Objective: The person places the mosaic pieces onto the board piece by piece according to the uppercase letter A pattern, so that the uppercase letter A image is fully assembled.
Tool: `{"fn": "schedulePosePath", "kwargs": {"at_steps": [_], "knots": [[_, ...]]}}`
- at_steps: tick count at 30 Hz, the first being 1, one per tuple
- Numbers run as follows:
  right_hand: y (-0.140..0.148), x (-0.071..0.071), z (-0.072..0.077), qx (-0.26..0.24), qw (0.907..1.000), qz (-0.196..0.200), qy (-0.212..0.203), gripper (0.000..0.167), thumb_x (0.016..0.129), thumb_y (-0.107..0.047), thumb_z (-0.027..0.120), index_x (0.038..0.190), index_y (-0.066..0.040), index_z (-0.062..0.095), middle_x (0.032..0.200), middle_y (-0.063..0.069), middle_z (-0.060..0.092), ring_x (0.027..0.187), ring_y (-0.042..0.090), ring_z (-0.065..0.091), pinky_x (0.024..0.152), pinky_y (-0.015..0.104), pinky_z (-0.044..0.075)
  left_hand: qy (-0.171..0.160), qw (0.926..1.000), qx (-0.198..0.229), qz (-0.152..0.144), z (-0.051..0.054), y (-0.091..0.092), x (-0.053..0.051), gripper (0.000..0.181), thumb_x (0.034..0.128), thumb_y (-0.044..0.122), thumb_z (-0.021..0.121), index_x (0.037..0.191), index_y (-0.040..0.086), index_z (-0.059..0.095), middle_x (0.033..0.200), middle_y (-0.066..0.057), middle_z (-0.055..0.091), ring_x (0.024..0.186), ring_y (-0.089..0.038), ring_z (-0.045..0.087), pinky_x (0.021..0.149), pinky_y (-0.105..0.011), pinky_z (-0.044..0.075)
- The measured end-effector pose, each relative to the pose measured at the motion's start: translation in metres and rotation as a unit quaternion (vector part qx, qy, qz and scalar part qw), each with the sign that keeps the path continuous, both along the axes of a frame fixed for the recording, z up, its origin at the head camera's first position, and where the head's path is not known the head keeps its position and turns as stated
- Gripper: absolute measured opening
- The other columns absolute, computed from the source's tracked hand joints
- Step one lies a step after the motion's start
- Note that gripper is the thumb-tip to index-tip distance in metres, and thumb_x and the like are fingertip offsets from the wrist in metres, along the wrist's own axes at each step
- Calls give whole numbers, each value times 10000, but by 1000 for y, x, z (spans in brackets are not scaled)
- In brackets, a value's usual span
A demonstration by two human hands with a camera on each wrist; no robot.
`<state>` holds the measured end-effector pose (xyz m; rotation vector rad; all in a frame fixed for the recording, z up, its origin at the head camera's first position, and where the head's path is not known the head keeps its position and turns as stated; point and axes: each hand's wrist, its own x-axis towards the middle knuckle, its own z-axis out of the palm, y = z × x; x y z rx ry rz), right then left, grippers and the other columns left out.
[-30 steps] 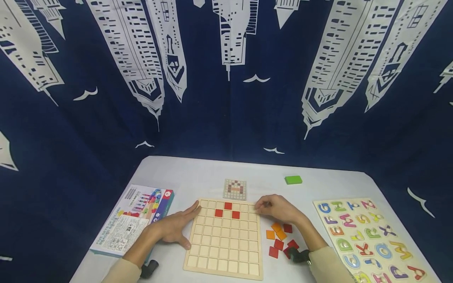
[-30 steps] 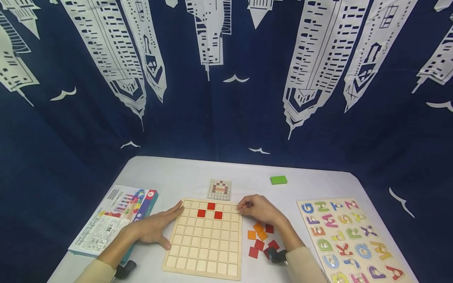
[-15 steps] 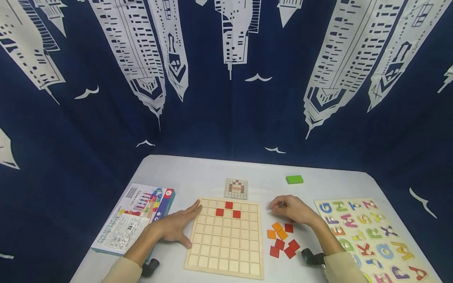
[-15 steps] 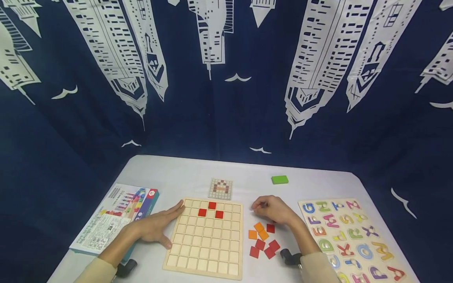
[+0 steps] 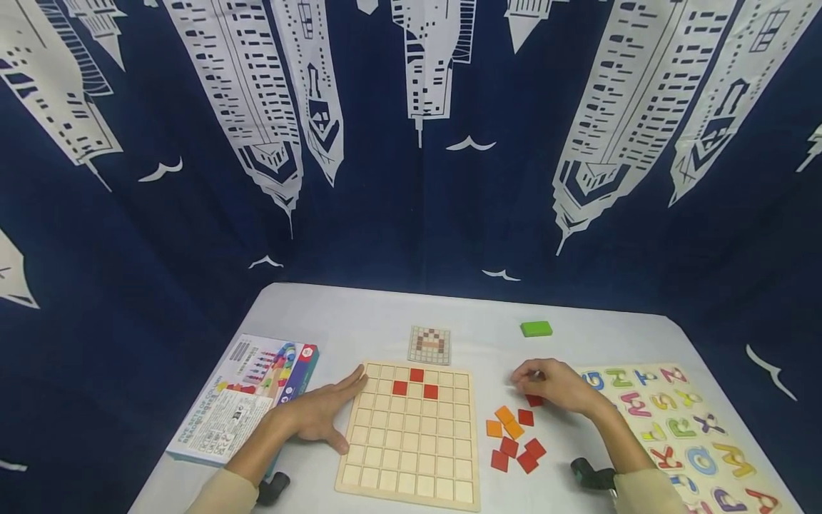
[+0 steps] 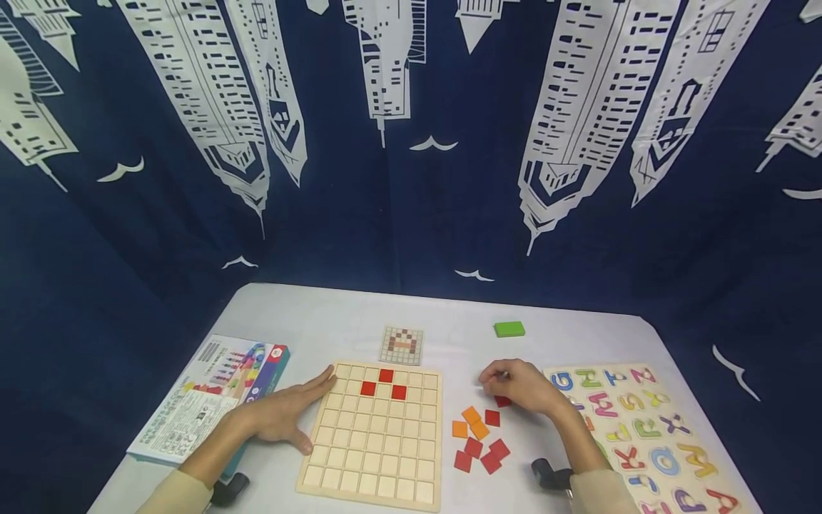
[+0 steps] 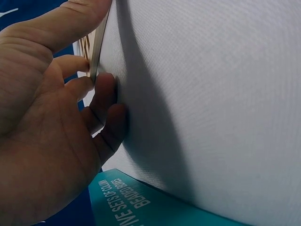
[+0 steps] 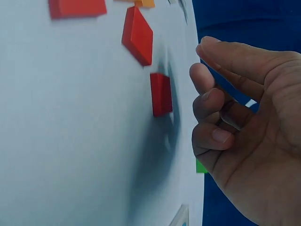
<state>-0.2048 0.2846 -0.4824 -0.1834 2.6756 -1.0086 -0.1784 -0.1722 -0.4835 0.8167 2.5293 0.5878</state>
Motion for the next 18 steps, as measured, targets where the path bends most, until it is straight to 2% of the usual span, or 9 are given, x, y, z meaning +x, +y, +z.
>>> {"fn": "schedulePosePath", "kwargs": {"at_steps": [13,18], "knots": [[22,8,1,-97,9999,103,-70,185,807,-136,675,991,-148,681,856,4,592,782,193,507,650,305,449,-7,10000,37,9,-1,0,1,1191,538,489,790,1489,143,161,1548,-7,-21,1370,-289,180,1071,-502,221],[27,9,-2,-87,9995,229,-188,222,778,-146,707,997,-163,678,886,4,589,814,195,490,669,306,417,19,10000,11,8,-1,0,1,1191,540,493,789,1489,144,160,1548,-3,-22,1370,-285,182,1070,-502,224]]}}
